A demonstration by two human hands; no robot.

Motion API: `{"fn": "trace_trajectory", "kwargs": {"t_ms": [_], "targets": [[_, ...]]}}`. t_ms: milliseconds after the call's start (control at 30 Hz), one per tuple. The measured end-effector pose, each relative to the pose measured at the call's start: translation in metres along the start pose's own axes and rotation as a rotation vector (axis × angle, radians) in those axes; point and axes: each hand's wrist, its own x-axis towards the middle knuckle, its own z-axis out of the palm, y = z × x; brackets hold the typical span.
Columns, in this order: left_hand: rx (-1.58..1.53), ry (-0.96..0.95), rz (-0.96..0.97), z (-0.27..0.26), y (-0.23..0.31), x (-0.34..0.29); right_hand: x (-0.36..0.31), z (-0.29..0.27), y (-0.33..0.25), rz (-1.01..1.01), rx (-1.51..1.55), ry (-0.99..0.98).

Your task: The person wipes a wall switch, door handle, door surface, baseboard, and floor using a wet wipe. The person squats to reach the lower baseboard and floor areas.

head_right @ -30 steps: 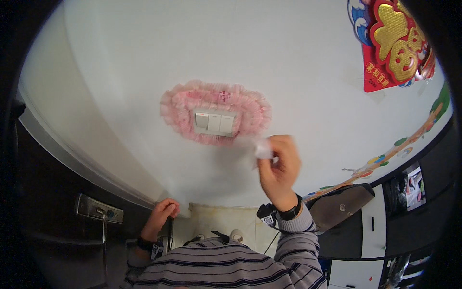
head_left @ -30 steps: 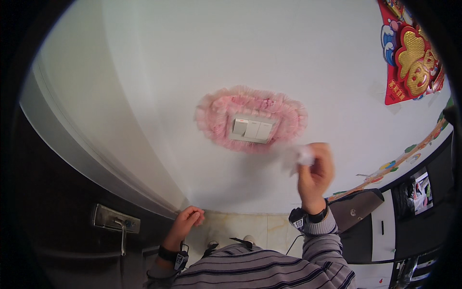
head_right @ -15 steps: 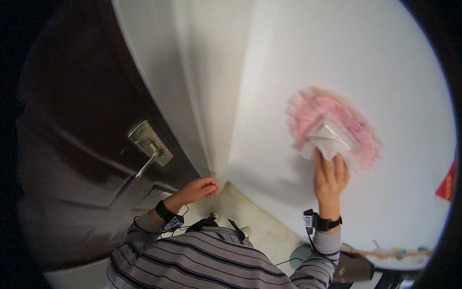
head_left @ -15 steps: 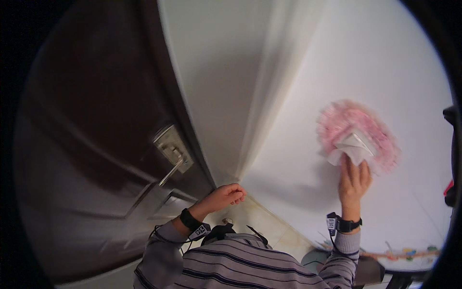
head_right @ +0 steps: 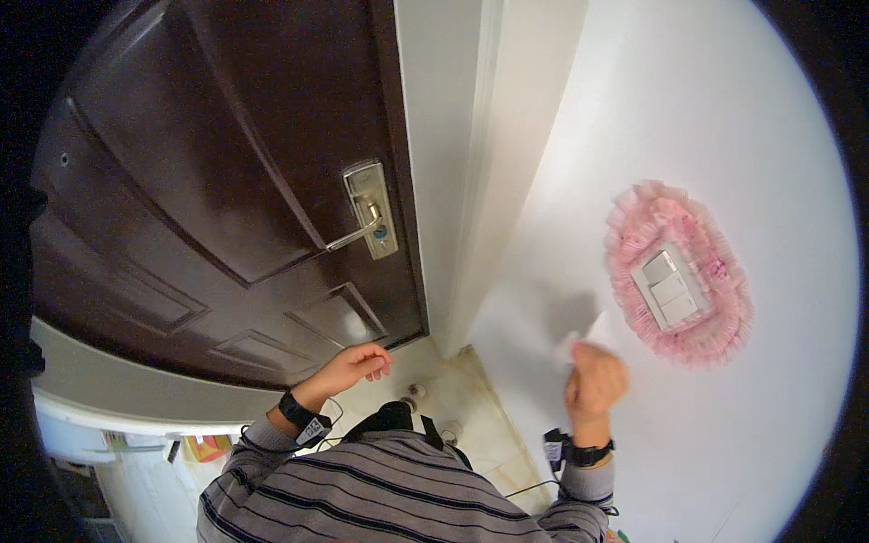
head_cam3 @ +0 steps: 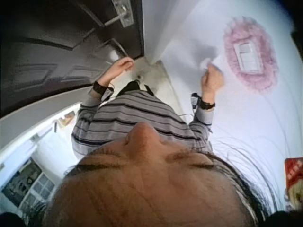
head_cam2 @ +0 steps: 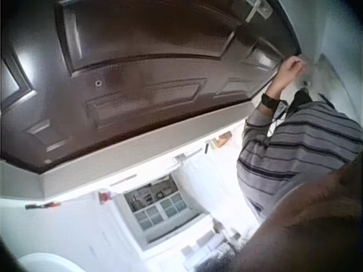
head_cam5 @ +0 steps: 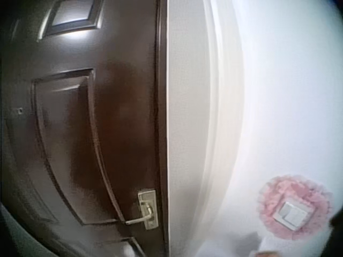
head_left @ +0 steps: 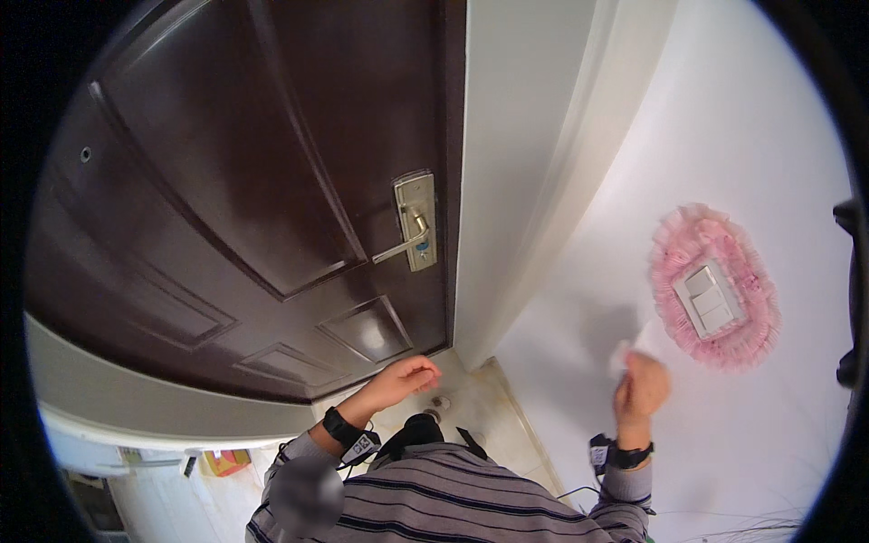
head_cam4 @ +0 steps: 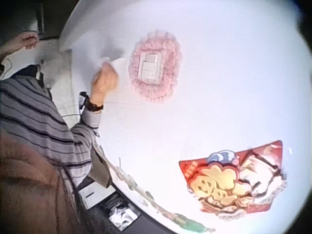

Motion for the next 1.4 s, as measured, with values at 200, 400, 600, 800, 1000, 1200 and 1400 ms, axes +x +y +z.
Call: {"fn": "trace_trajectory", "kwargs": {"t_ms": [200, 400, 600, 800, 1000, 1200, 1400], "targets": [[0.02, 0.138, 0.036, -0.024, -0.02, -0.044, -0.062, 0.102, -0.061, 1.241, 1.074, -0.64], [-0.018, 0.344, 0.138, -0.092, -0.011, -0.082, 0.02, 0.15, -0.102, 1.168, 1.267, -0.324], [-0.009, 0.403, 0.211, -0.165, 0.011, -0.108, 0.17, 0.214, -0.138, 0.244, 0.538, 0.324], [0.09, 0.451, 0.212, -0.213, 0.014, -0.143, 0.213, 0.275, -0.153, 0.115, 0.329, 0.17], [0.056, 0.416, 0.131, -0.23, 0.008, -0.15, 0.204, 0.285, -0.168, -0.021, 0.289, 0.128], [0.04, 0.385, 0.161, -0.217, 0.01, -0.134, 0.205, 0.288, -0.16, -0.127, 0.387, 0.096], [0.05, 0.434, 0.138, -0.204, 0.01, -0.141, 0.204, 0.288, -0.148, 0.116, 0.317, 0.177]]}}
